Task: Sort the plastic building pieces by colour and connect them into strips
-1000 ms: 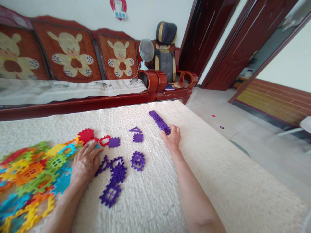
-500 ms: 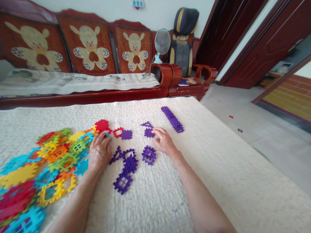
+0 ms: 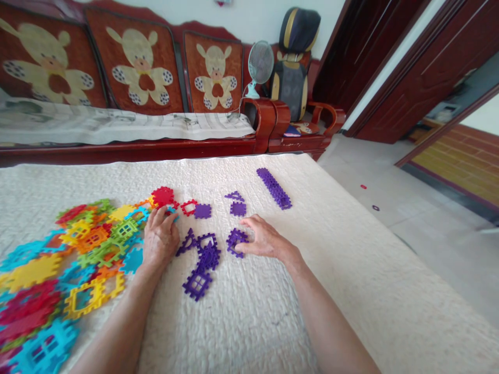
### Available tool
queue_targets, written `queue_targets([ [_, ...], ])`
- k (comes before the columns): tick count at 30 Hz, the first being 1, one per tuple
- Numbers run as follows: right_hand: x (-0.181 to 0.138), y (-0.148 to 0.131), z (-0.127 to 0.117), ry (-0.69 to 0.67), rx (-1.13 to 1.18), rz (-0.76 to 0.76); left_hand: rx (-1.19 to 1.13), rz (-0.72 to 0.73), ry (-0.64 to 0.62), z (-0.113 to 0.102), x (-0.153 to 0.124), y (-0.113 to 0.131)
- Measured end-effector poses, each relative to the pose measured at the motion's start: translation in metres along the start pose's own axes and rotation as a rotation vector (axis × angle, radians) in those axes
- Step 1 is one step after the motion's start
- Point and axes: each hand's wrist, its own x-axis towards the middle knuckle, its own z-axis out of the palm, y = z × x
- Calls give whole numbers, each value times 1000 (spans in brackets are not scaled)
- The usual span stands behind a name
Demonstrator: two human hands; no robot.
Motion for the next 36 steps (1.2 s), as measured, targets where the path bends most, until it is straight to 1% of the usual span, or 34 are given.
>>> queue_targets([
  [3,-13,-17,8,-20,-123,-11,3,17,15,2,-1,-1],
  [6,-14,-25,17,-3,-226,0,19,15,1,2,-1,-2],
  [8,-9,-26,19,-22,-242,-40,31,12,-20,2,-1,-1],
  [10,-3,-24,16,-54,-220,-111,34,14,-33,1,0,-1],
  [12,1,-20,11,-62,-192,-166,28,18,-27,0,0,0],
  [15,4,-9,1,-21,-147,-181,22,20,-12,0,0,0],
  [17,2,3,-6,26,-145,-167,24,24,-8,1,0,-1],
  [21,-3,32,-15,146,-233,-148,27,42,9,2,-1,-2],
  [23,-6,41,-15,234,-265,-83,24,45,8,2,0,-2],
  [24,-7,43,-14,285,-278,-2,20,43,4,2,0,-2],
  [26,-8,40,-9,358,-316,244,8,40,-2,2,0,-3],
  [28,-6,29,-3,357,-383,486,5,44,8,3,0,-3],
  [29,-4,23,1,334,-419,560,9,51,18,4,0,-4],
  [30,-2,17,4,310,-453,596,15,60,32,4,0,-5],
  [32,4,8,8,270,-506,577,27,79,57,5,-1,-6],
  [34,8,6,9,242,-510,492,36,100,71,6,-1,-7],
  [36,9,10,5,209,-450,384,48,120,82,6,-1,-7],
])
